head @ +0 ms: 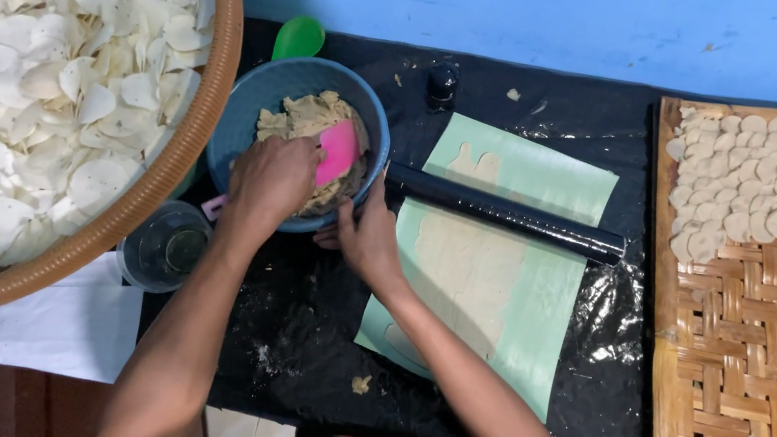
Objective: Rolling out snack dough on a flat surface using a rolling pin and placing the pieces on a woven drying tray.
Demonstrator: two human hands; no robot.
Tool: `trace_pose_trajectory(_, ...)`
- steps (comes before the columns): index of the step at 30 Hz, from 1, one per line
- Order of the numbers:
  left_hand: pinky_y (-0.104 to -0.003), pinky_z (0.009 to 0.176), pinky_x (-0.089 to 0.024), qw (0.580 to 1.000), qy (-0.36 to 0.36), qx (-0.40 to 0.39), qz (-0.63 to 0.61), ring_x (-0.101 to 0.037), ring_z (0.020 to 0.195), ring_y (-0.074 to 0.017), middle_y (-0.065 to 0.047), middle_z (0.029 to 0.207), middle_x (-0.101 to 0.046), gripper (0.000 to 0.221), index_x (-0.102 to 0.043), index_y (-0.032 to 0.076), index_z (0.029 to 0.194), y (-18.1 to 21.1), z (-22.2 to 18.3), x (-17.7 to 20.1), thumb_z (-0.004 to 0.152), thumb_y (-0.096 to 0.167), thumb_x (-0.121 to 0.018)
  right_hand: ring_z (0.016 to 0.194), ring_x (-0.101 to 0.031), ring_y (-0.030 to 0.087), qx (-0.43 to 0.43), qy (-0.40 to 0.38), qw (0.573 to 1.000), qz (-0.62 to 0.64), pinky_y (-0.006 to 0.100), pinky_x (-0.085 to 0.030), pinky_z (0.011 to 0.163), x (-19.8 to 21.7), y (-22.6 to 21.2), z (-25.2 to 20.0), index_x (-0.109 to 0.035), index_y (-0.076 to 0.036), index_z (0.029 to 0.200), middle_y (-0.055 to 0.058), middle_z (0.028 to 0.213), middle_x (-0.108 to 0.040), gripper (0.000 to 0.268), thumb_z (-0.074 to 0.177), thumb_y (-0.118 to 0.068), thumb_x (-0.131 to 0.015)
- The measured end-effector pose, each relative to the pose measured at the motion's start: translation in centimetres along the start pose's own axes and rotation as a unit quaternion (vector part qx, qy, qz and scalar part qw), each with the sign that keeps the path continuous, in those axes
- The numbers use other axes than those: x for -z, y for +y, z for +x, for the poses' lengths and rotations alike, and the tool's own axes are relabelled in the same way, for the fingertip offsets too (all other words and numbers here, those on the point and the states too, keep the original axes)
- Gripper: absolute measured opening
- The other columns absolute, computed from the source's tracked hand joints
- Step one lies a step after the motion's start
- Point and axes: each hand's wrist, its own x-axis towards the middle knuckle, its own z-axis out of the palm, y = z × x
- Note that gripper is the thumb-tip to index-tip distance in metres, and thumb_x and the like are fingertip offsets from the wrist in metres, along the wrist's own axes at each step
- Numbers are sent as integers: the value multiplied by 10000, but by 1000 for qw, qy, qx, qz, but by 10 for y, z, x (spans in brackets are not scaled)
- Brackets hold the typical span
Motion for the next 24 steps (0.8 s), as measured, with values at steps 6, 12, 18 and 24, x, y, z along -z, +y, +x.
trace_pose_trajectory(6, -542, 710, -567, 992, 64, -86, 64, -724, 783, -426, -238, 791, -709, 392, -768, 73, 969, -9, 2, -7, 1018, 413, -580, 640, -778, 299, 25, -8, 999, -25, 373, -671, 569, 1, 0, 2, 15, -30, 1602, 214, 785, -750, 758, 1009, -56, -456)
trace_pose_trajectory(12, -563, 692, -546, 997, 71, -42, 7, -698, 751, -461, -252, 766, -705, 379, -782, 107, 927, -9, -18, -6, 981, 437, -604, 654, -783, 288, 9, -5, 1000, -16, 371, -677, 560, 2, 4, 3, -53, 14, 1587, 207, 831, -755, 715, 1021, -84, -477)
trace_pose_trajectory(18, -576, 663, -519, 987, 80, -3, -138, -666, 807, -488, -242, 835, -695, 412, -759, 79, 926, -15, -38, 2, 1009, 438, -576, 631, -759, 263, -15, -19, 998, 52, 361, -654, 540, 12, -13, 2, -79, -47, 1615, 173, 831, -731, 761, 999, -138, -517)
trace_pose_trajectory(24, -591, 608, -493, 986, 110, 17, -121, -649, 753, -493, -249, 762, -676, 364, -742, 94, 912, 27, -75, 13, 1028, 395, -575, 661, -746, 201, 66, 68, 980, -174, 328, -587, 571, 70, -44, -32, -631, -1, 1379, 135, 846, -775, 443, 990, -199, -707)
